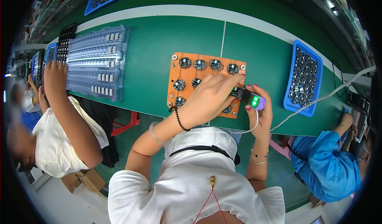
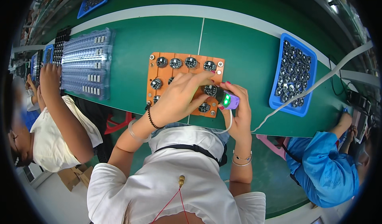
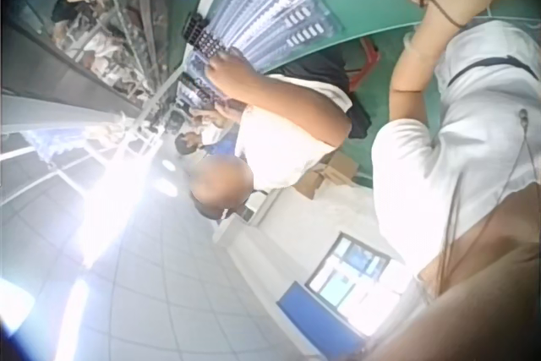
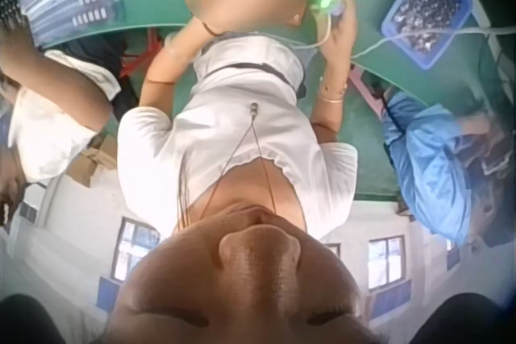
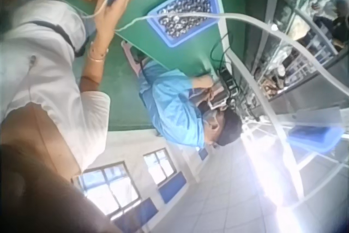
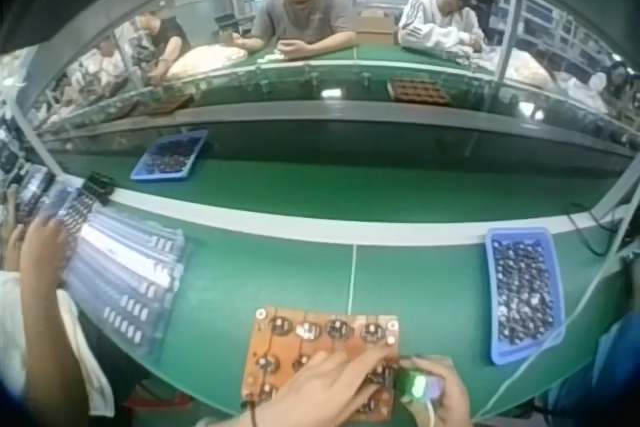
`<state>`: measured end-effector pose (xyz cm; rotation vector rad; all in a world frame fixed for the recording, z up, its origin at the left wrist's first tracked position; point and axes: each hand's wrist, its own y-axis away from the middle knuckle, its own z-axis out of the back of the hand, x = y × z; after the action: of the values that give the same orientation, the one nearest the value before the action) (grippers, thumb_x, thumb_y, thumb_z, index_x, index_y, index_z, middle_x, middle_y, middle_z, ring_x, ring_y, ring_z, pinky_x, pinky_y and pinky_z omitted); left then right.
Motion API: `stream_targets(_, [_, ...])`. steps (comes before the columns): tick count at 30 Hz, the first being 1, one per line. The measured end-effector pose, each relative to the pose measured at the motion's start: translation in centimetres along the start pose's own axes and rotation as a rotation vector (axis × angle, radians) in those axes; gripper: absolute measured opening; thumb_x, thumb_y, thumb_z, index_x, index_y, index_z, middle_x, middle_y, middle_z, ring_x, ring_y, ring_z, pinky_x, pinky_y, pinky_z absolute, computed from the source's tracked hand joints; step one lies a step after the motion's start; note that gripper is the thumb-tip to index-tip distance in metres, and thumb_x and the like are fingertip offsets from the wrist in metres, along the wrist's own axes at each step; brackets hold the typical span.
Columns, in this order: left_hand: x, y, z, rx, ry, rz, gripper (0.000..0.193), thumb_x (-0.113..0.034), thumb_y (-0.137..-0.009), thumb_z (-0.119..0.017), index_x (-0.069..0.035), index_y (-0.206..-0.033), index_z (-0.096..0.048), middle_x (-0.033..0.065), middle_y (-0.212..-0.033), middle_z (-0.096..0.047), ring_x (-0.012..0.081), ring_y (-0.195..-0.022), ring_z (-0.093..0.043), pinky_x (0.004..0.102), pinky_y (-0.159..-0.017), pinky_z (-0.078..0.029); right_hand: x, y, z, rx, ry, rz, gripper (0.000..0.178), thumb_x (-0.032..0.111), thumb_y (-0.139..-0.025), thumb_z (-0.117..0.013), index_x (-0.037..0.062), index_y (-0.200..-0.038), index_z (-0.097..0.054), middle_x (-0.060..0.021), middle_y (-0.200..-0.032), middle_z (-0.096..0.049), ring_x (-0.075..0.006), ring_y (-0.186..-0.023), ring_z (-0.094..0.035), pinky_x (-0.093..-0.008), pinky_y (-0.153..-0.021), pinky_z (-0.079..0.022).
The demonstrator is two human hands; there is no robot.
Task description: The person is assembling small electronic components into trays on a production line using an electric screwdriver.
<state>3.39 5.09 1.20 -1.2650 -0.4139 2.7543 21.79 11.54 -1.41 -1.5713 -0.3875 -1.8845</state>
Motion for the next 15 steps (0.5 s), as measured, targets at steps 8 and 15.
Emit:
stream_targets(8, [0.6,0.3,-0.5,0.039,0.104,0.109,0.059,-0.007,-0.075,-0.069,-0.008,-0.128,-0.043,0.0072,-0.101,-0.064,0.0281,-0.094,-0.056,0.0415,-0.087,-0.040,0.0,0.9,-0.9,-0.209,-0.192,-0.156,0.050,0.029,-0.088,-0.062,-0.0018,-0.123,-0.044,-0.0169,-0.118,-0.056,-0.0216,-0.109,-0.053,-0.0331,-0.096,-0.039])
stream_targets(15, [-0.1,0.2,0.0,-0.014,-0.163,0.002,0.059,-0.009,-0.070,-0.071,-0.006,-0.124,-0.047,0.0071,-0.096,-0.061,0.0230,-0.096,-0.053,0.0354,-0.081,-0.039,-0.1,2.1,0.9,-0.300,-0.143,-0.145,0.050,0.033,-0.088,-0.062,-0.0017,-0.120,-0.045,-0.0178,-0.117,-0.056,-0.0232,-0.108,-0.054,-0.0350,-0.097,-0.039])
